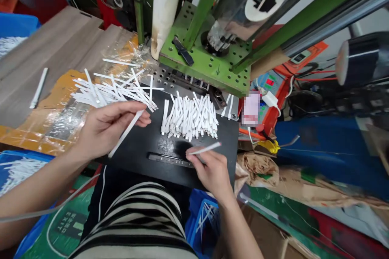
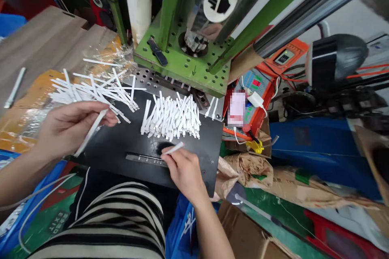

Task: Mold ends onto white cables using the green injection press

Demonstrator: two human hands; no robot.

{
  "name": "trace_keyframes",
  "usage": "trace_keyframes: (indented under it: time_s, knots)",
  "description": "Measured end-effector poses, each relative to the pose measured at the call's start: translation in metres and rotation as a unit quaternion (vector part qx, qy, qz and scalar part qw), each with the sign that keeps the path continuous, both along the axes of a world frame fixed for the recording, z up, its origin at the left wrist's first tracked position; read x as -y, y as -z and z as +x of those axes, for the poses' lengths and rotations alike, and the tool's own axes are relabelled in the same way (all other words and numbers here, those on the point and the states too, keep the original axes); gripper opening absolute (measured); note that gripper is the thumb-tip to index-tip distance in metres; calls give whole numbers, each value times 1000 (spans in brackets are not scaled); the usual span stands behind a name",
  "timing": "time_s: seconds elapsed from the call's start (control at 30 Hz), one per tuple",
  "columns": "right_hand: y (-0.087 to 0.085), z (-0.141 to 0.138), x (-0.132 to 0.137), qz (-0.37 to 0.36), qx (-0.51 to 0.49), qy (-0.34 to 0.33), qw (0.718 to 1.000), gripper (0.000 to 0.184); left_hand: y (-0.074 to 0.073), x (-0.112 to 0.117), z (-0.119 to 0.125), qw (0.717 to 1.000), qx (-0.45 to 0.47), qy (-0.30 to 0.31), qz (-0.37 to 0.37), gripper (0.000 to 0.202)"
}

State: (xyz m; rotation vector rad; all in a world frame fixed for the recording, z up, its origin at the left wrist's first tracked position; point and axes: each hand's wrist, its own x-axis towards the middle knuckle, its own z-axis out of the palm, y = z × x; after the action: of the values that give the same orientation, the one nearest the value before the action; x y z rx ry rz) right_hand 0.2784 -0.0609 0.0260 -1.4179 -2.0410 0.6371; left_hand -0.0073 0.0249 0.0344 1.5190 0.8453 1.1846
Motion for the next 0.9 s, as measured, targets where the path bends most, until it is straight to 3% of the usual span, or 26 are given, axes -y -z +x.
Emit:
trace_keyframes:
  time_s: [0.07, 0.2, 0.27, 0.37, 0.5, 0.6, 0.7, 0.8, 0.9]
  knots:
    - [15, 3, 25, 6, -55, 31, 998, 10, 12, 17, 9, 998, -54, 14, 1, 28]
    - [35, -2, 46, 52, -64, 65, 994, 15, 40, 48, 40, 961, -195, -2, 195, 20]
    - [40, -3, 47, 72, -60, 62, 994, 18, 52, 60, 56, 943, -214, -2, 256, 17]
    - [45, -3, 48, 86, -58, 40, 994, 22, 61, 70, 72, 937, -216, 36, 274, 15]
    - [53, -2, 50, 95, -39, 6, 995, 26, 58, 70, 72, 918, -257, 68, 294, 11]
    - [50, 1, 47, 95, -48, -3, 994, 25, 51, 71, 69, 878, -319, 79, 348, 14]
    - [33, 10, 34, 40, -50, -49, 997, 27, 47, 73, 72, 843, -368, 65, 387, 16]
    - [12, 14, 9, -37, -4, -120, 992, 39, 44, 67, 71, 838, -380, 93, 381, 20]
    - [-2, -5, -26, -31, 50, -130, 990, 37, 35, 42, 50, 832, -398, 118, 368, 17]
